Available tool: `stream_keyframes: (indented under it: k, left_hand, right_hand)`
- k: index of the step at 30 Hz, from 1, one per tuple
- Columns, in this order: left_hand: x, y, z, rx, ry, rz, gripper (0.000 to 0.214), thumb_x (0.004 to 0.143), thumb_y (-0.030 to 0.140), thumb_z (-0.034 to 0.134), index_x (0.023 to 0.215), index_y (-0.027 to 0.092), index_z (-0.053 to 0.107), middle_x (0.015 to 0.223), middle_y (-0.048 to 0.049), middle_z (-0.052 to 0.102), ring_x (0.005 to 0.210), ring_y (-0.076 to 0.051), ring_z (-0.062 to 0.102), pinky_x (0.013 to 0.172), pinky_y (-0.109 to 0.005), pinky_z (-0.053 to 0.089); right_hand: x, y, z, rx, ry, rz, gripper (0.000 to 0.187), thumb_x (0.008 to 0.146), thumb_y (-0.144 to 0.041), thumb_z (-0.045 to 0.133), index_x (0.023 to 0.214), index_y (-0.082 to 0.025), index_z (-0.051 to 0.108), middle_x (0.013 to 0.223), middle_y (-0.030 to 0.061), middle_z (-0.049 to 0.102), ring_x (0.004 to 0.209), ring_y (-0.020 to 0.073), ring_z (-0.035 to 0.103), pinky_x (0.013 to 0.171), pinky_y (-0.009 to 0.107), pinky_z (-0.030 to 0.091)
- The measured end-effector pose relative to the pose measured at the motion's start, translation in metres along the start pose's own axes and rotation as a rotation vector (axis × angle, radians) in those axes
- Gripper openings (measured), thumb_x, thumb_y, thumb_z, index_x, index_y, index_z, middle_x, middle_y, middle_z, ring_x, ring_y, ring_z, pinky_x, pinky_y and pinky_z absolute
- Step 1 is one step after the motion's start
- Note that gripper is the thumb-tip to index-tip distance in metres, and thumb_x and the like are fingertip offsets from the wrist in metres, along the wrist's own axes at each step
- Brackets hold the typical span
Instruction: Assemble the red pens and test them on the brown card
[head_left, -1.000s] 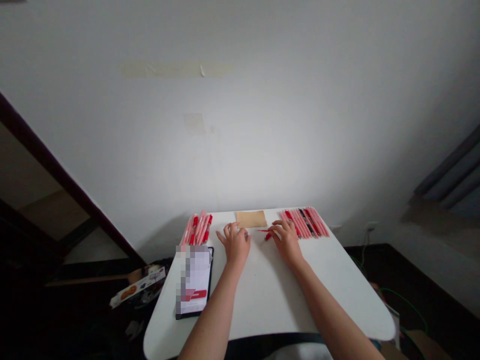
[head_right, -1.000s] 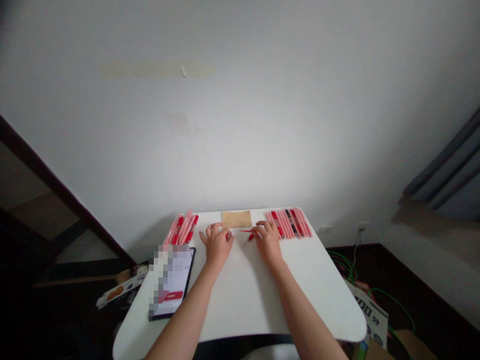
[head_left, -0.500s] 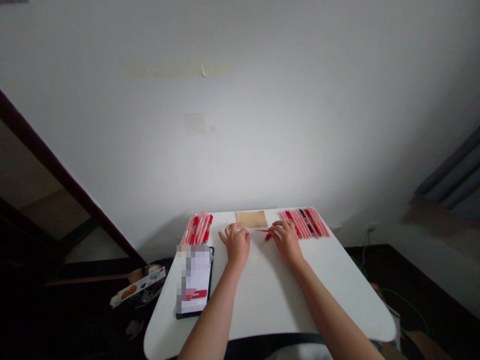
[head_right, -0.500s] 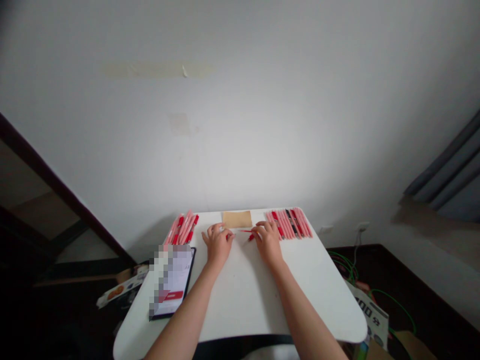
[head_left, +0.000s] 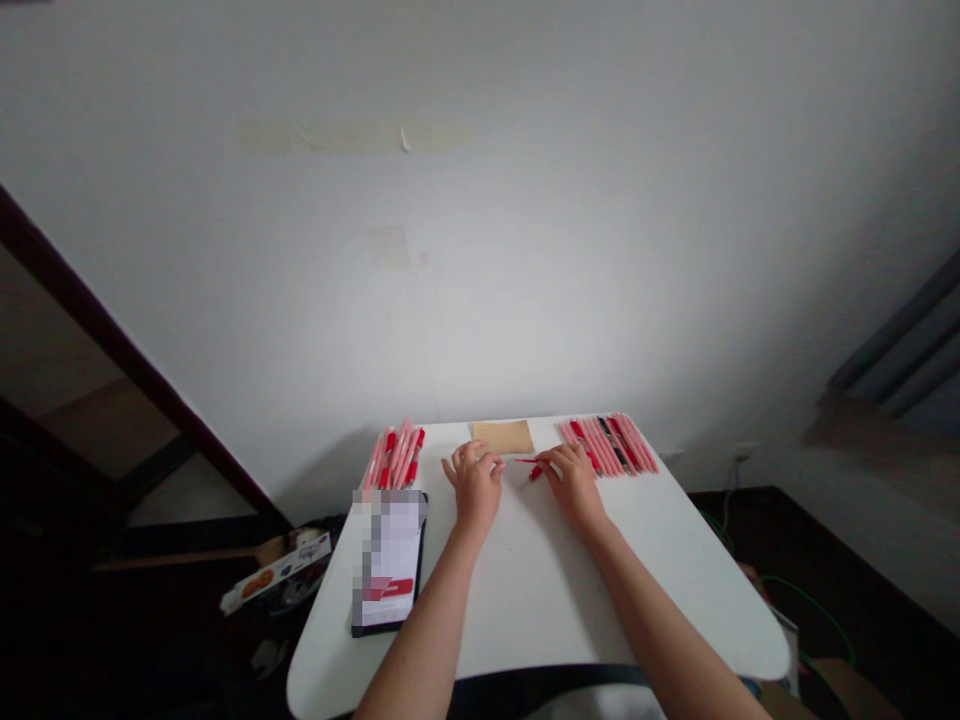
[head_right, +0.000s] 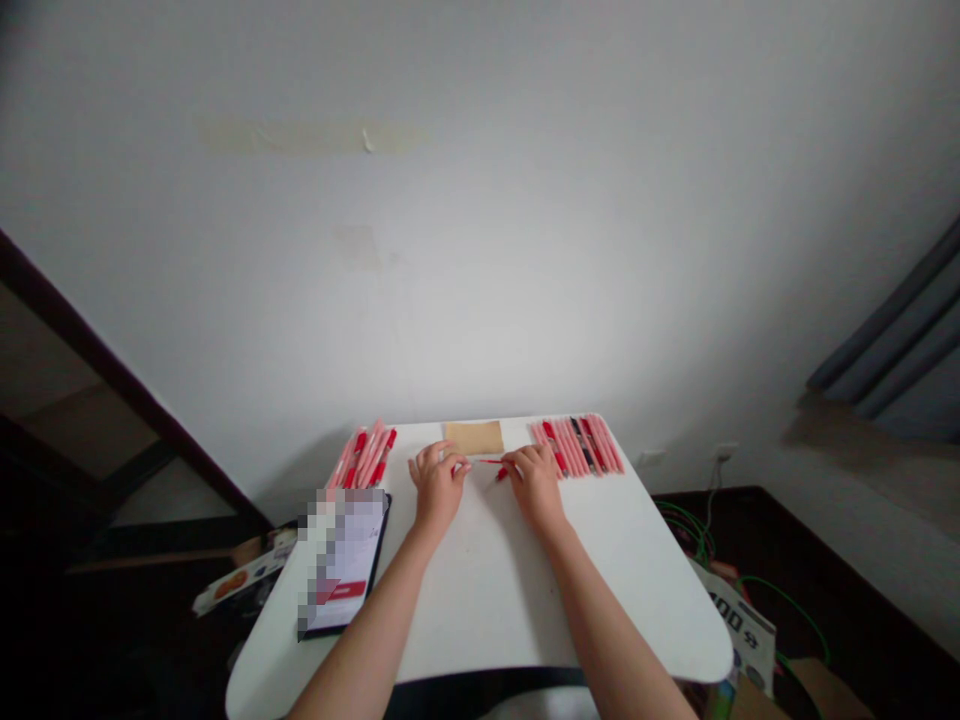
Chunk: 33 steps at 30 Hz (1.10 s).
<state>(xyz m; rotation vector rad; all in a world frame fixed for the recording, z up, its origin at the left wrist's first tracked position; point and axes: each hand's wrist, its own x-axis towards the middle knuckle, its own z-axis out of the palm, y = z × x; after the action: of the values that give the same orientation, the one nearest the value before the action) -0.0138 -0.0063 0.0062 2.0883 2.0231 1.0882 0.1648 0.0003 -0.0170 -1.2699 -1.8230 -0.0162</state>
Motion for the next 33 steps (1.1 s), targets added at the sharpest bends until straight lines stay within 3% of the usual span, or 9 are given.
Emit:
stream_keyframes:
  k: [33]
  left_hand:
    - [-0.0006, 0.0042, -0.0047, -0.019, -0.010, 0.022, 0.009, 0.080, 0.024, 0.063, 0.082, 0.026, 0.071, 0.123, -0.0046, 0.058, 0.121, -0.024, 0.045, 0.111, -0.061, 0.020]
  right_hand:
    - [0.0007, -0.0008, 0.0005, 0.004, -0.005, -0.007, 0.018, 0.090, -0.027, 0.054, 0.087, -0.025, 0.072, 0.082, 0.0058, 0.066, 0.089, 0.0244, 0.049, 0.081, 0.039, 0.039]
